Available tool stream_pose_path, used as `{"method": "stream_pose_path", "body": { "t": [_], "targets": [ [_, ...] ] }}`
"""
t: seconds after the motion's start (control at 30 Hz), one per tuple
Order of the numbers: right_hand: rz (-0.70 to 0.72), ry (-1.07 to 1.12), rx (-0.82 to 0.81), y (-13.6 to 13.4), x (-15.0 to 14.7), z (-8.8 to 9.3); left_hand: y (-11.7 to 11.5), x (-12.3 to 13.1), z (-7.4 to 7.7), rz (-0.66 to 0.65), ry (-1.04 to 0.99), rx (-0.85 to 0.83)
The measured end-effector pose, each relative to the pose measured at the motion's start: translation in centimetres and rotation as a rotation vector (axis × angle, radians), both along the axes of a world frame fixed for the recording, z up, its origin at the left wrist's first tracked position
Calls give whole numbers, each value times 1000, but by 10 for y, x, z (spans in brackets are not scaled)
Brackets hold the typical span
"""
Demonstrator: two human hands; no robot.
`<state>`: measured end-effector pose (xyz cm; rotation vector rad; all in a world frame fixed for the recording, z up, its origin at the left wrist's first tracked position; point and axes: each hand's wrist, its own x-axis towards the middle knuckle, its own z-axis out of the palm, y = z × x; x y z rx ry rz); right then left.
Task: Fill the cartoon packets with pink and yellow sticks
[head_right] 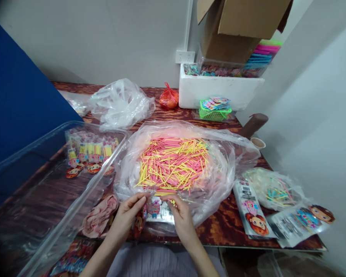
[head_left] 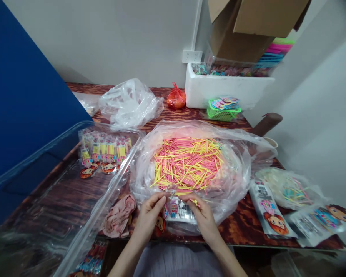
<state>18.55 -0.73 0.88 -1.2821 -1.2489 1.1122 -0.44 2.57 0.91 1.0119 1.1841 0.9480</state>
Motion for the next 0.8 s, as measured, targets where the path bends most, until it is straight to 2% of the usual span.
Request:
{"method": "stream_pose_path", "body": {
  "t": [0.2,0.33,0.4,0.53,0.63,0.7,0.8],
  "targets": [
    [-27,39,-80,2,4,3,-2,-1,4,33,-36,-22],
    [-202,-11,-78,17,29,15,-2,-1,10,80,-47,-33],
    [-181,-205,11,32,42,26,-1,-1,12,97,-75,-40],
    [76,-906,254,64,54,44,-1,-1,12,103,-112,-66],
    [179,-1384,271,83,52,45,-3,-2,11,105,-136,-82],
    [227,-1560,253,92,49,40,-3,-2,11,102,-146,-84],
    [264,-1661,270,99,47,30,-2,-2,13,101,-147,-65]
  ]
}}
